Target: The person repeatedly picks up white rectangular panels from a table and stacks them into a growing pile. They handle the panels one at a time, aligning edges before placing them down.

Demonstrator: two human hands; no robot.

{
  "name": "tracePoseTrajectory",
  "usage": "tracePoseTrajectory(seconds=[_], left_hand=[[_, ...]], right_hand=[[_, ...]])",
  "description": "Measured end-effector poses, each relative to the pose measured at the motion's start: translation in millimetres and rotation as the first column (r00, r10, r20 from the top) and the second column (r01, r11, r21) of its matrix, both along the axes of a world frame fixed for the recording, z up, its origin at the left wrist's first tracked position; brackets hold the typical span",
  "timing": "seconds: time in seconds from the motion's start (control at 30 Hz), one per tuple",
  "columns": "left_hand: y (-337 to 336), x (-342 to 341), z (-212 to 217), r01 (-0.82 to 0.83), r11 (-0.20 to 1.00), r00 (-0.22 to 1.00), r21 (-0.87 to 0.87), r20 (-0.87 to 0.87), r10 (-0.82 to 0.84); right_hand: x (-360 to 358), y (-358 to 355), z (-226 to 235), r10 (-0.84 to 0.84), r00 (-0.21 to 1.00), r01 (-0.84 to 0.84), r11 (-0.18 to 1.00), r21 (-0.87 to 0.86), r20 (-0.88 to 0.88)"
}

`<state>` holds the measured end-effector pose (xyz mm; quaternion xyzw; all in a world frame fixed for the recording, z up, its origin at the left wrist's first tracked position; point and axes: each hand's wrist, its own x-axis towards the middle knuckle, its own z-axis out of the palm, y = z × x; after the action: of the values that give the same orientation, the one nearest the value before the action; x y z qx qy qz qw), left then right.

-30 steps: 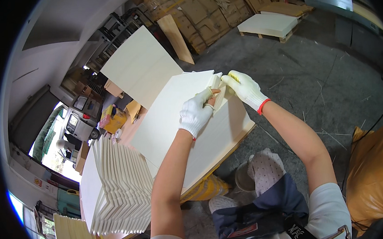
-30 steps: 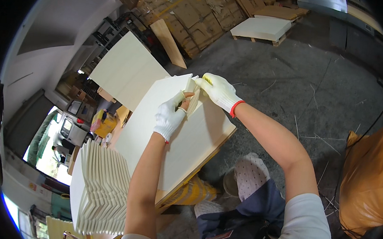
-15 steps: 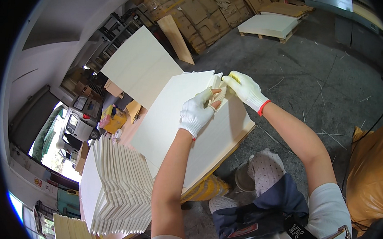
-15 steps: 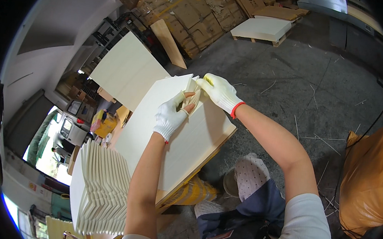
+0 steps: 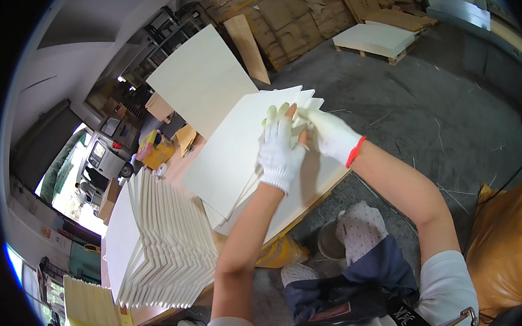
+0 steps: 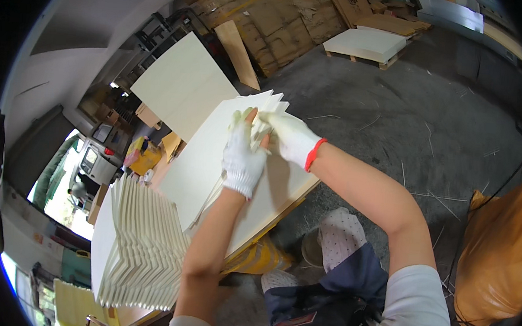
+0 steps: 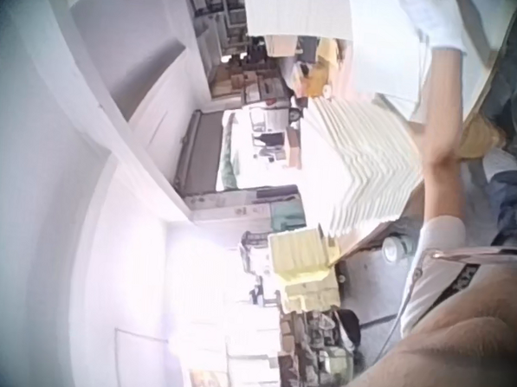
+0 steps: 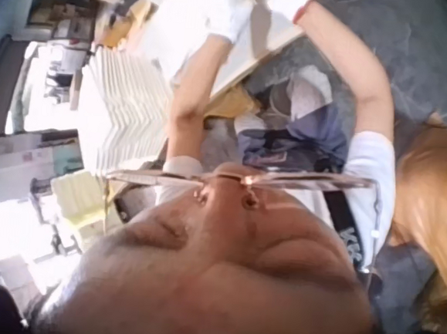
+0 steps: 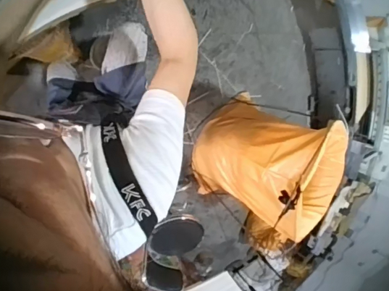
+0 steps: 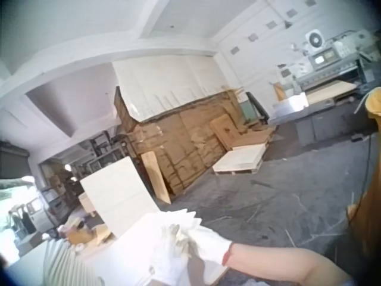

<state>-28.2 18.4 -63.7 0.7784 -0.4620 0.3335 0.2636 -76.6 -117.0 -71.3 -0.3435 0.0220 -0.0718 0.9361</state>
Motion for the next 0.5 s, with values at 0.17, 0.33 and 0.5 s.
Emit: tracePoseTrajectory(seconds=[0.17,0.33,0.5], left_hand=[[82,-78,-66,0.163,0.848,0.750,-0.505,-0.495,-0.439],[137,-91,-91,-0.484,0.497,-0.046,-0.720,-0.546,-0.836],[190,-115,-64,-0.641,0.174,0.007,-0.747,-0.233,-0.972]], right_hand=[[13,47,-13,0.115,0.990,-0.124,0.984,-0.128,-0.081],[-11,37,-15,0.092,0.993,-0.103,0.980,-0.168,-0.070],[-97,1,-1,0.060,0.978,-0.113,0.957,-0.268,-0.198]])
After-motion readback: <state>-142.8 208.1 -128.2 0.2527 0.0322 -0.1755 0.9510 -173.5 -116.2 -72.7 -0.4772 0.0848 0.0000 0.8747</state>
